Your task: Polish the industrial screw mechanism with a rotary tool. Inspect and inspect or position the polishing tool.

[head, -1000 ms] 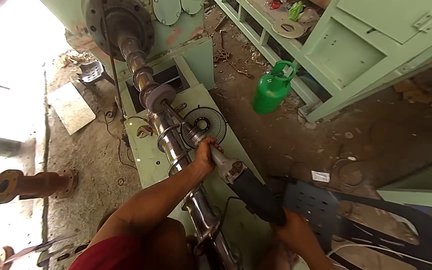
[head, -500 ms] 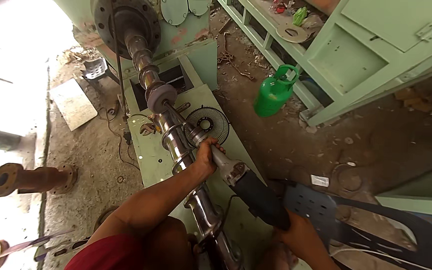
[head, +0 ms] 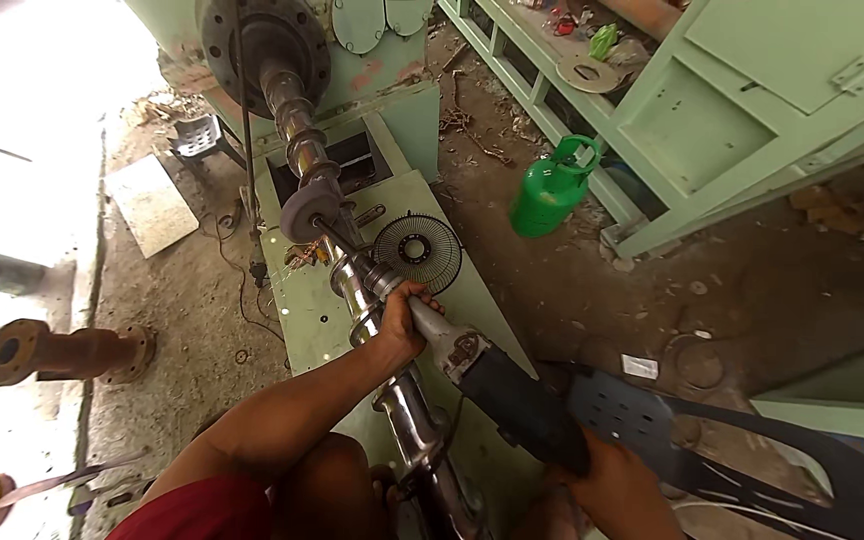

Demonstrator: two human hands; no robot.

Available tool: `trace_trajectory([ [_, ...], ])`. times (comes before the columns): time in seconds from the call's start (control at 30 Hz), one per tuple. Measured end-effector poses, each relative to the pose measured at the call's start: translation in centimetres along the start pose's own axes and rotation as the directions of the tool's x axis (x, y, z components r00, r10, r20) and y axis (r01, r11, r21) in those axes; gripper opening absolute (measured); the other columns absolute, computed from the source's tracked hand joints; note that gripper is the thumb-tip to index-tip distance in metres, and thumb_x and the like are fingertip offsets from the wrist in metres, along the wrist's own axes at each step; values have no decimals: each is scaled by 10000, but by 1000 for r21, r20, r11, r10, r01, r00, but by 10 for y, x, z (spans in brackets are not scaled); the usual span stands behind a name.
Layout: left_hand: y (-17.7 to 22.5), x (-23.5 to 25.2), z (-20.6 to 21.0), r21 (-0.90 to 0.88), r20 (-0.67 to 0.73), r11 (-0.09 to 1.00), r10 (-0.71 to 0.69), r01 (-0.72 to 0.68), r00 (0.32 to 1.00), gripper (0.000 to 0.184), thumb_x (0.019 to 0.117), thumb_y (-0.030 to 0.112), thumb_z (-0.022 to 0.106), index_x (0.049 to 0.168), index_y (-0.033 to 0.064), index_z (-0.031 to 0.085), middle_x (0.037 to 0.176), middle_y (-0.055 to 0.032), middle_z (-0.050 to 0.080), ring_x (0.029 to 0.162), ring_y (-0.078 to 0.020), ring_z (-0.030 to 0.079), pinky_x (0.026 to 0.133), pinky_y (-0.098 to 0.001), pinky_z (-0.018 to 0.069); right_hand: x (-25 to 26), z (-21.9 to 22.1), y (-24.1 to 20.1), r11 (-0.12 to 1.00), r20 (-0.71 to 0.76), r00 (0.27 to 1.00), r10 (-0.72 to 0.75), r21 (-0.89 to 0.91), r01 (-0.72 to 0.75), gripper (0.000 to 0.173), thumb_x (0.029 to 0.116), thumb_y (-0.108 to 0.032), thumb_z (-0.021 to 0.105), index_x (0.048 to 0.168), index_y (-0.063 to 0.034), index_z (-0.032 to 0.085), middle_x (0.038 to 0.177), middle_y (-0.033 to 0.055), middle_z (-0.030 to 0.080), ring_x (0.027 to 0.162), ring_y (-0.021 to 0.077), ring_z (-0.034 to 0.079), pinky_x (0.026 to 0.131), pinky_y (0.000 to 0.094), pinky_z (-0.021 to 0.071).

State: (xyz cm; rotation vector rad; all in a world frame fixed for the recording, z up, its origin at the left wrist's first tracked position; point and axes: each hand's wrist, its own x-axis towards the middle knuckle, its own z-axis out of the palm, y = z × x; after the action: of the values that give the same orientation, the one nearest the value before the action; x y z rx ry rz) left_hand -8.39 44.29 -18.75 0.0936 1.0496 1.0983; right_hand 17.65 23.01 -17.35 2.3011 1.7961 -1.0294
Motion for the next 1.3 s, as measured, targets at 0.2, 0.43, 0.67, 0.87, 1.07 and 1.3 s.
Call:
trace_trajectory([
  [0.2,2,-4,-3,-21,-13,1000,-3,3,1000,91,947,140,515,861,113,504,646,-43,529,576,-191,589,645,-378,570,-6,-8,-7,1000,28,1000,4,-16,-3,414,809,-278,780,1118,-16,695,872,230,727,864,453,719,748,652,539],
  [0.43,4,-6,-3,-7,-15,1000,-7,7,1000,109,961,147,490,855,117,493,642,-41,526,583,-194,589,654,-380,566,-7,-11,-9,1000,33,999,-2,-17,2,406,803,-265,779,1107,-11,691,861,227,723,852,456,716,736,653,535],
  [0.67,2,2,8,33,-9,999,-4,4,1000,63,946,130,511,887,111,504,645,-44,530,573,-192,591,631,-369,567,-1,-5,-3,1000,10,1000,10,13,-10,415,785,-261,789,1107,-15,699,849,223,722,847,446,718,734,653,532],
  [0.87,-3,14,18,70,-40,997,-25,28,999,58,943,129,545,902,109,509,663,-47,529,572,-187,581,612,-361,563,11,2,5,996,28,999,27,84,-30,440,787,-274,791,1137,-23,705,884,220,729,881,440,717,775,658,538],
  [1.07,-10,32,29,147,-89,987,-44,57,995,59,932,131,580,927,110,526,677,-40,523,558,-179,561,586,-360,550,26,15,18,986,18,999,27,165,-30,391,762,-281,803,1061,-46,716,860,185,725,853,404,717,757,656,538],
  [1.3,-16,50,36,197,-163,977,-53,85,985,102,924,130,612,974,94,531,699,-55,539,550,-185,567,551,-354,547,43,23,28,969,55,998,14,247,-27,344,762,-288,812,1001,-57,724,860,152,722,858,346,714,776,622,546],
])
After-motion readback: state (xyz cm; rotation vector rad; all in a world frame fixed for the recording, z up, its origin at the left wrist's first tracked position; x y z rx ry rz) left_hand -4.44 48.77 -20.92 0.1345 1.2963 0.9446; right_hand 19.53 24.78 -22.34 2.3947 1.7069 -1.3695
